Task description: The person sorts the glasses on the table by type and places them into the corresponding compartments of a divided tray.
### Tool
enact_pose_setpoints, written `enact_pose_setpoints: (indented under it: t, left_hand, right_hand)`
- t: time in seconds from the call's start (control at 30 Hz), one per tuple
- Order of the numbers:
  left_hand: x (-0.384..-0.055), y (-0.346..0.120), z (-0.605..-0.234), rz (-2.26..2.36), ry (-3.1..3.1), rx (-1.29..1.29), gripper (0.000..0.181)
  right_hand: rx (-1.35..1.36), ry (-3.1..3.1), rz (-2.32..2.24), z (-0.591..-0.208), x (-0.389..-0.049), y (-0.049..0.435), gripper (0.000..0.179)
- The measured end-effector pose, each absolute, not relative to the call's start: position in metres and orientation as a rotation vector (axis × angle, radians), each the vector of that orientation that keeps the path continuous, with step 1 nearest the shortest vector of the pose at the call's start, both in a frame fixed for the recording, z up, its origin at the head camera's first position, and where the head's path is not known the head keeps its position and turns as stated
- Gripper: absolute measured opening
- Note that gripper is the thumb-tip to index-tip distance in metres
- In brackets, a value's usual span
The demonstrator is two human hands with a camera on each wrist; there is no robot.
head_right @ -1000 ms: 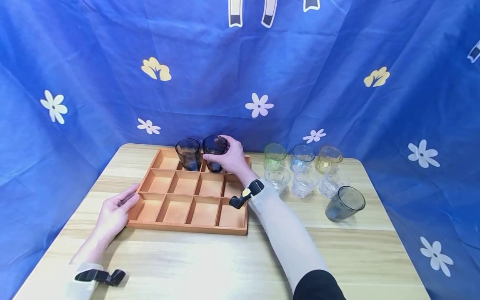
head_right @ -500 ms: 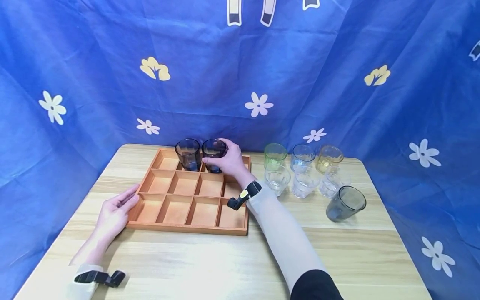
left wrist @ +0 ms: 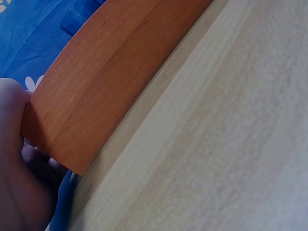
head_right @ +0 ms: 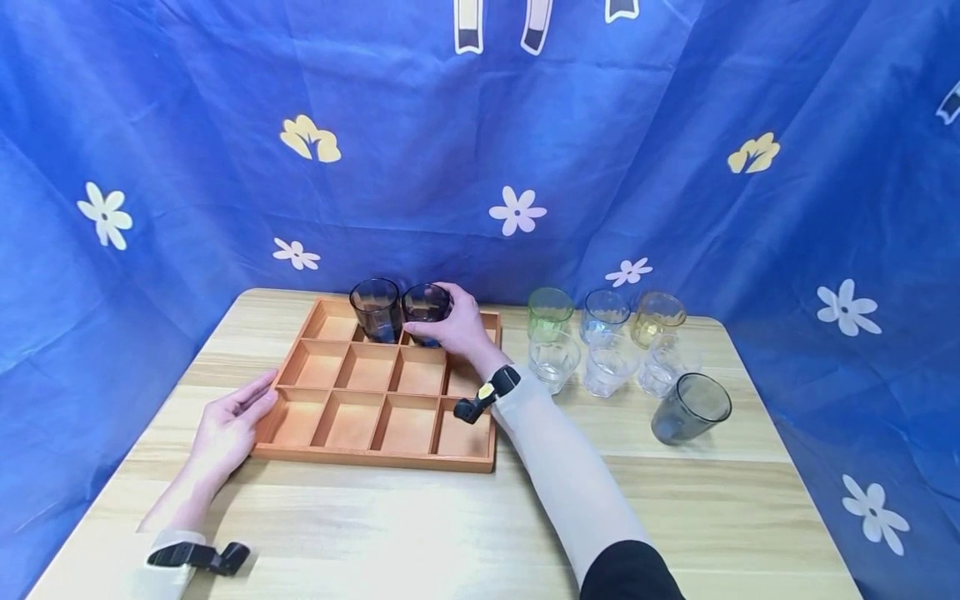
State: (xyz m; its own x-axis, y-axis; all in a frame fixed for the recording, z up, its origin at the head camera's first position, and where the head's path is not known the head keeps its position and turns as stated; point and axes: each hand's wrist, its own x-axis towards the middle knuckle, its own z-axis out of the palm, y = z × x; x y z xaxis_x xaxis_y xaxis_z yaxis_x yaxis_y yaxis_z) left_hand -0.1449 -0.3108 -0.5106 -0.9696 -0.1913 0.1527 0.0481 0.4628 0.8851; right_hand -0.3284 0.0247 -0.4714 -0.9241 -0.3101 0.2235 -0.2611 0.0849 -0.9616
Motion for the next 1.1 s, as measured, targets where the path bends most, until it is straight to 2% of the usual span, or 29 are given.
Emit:
enact_pose_setpoints:
  t: [0.2, 0.43, 1.1]
  left_hand:
    - [-0.146, -0.309, -0.51, -1.502, -2.487, 0.119, 0.045]
    - [-0.147, -0.309, -0.51, -1.478, -2.509, 0.135, 0.045]
    - [-0.142, -0.31, -0.507, -1.454, -2.524, 0.136, 0.048]
  right_hand:
    - [-0.616, 2.305, -2.018, -0.473, -0.328, 0.026, 0.078]
    - [-0.6, 2.343, -1.924, -0.464, -0.326, 0.032, 0.096]
    - [-0.653, 2.341, -1.991, -0.436, -0.308, 0.068, 0.092]
